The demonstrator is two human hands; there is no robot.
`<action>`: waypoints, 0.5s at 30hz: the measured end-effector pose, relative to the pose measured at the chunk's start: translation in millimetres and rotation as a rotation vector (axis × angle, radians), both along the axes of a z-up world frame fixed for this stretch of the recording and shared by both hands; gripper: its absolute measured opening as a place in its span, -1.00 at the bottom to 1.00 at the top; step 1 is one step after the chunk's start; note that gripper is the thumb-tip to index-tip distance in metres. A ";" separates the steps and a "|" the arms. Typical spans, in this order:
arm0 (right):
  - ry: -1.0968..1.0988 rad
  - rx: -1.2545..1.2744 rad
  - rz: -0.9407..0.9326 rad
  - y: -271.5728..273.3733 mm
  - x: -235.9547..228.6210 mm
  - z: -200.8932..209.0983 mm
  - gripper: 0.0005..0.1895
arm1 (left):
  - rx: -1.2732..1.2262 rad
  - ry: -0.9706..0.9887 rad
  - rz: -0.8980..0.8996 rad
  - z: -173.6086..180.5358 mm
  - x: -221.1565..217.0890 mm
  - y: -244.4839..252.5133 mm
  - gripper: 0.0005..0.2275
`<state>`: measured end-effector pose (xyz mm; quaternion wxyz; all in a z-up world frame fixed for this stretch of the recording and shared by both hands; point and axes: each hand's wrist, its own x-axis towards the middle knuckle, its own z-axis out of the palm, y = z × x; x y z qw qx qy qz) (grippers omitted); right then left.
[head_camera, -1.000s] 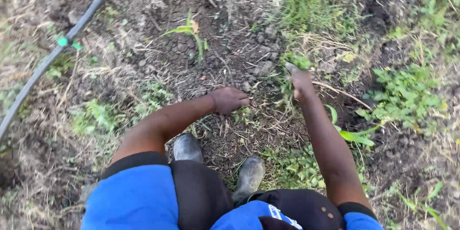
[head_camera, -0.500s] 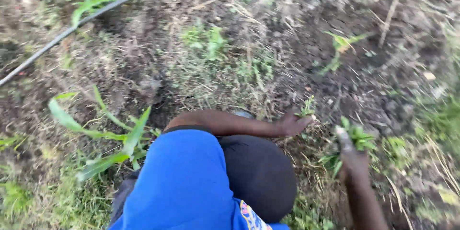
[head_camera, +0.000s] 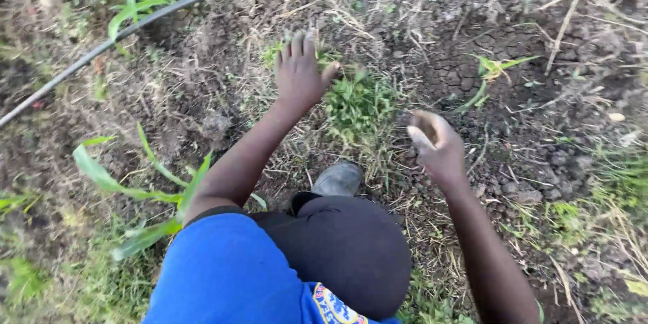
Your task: Hand-weeding a garden bed around young corn plants to remove grass and other weeds.
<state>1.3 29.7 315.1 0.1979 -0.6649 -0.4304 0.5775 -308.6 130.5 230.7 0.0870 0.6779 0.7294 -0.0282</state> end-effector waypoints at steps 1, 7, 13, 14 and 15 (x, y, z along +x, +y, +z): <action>-0.054 0.071 0.020 -12.5 21.5 -3.2 -0.49 | 0.041 0.001 -0.043 4.0 5.2 2.2 -0.35; -0.433 -0.012 -0.043 -119.5 172.3 -69.0 -0.62 | 0.306 -0.097 -0.475 -63.0 69.9 -11.0 -0.86; -0.743 -0.198 -0.276 -215.3 226.7 -39.3 -0.47 | 0.071 -0.317 -1.235 26.2 244.6 -57.3 -0.61; -0.752 -0.185 -0.297 -219.1 242.1 -53.5 -0.46 | -0.069 -0.196 -1.372 41.7 262.0 -68.9 -0.49; -0.764 -0.200 -0.336 -238.3 247.3 -59.9 -0.46 | -0.064 -0.209 -1.412 37.7 282.1 -81.5 -0.49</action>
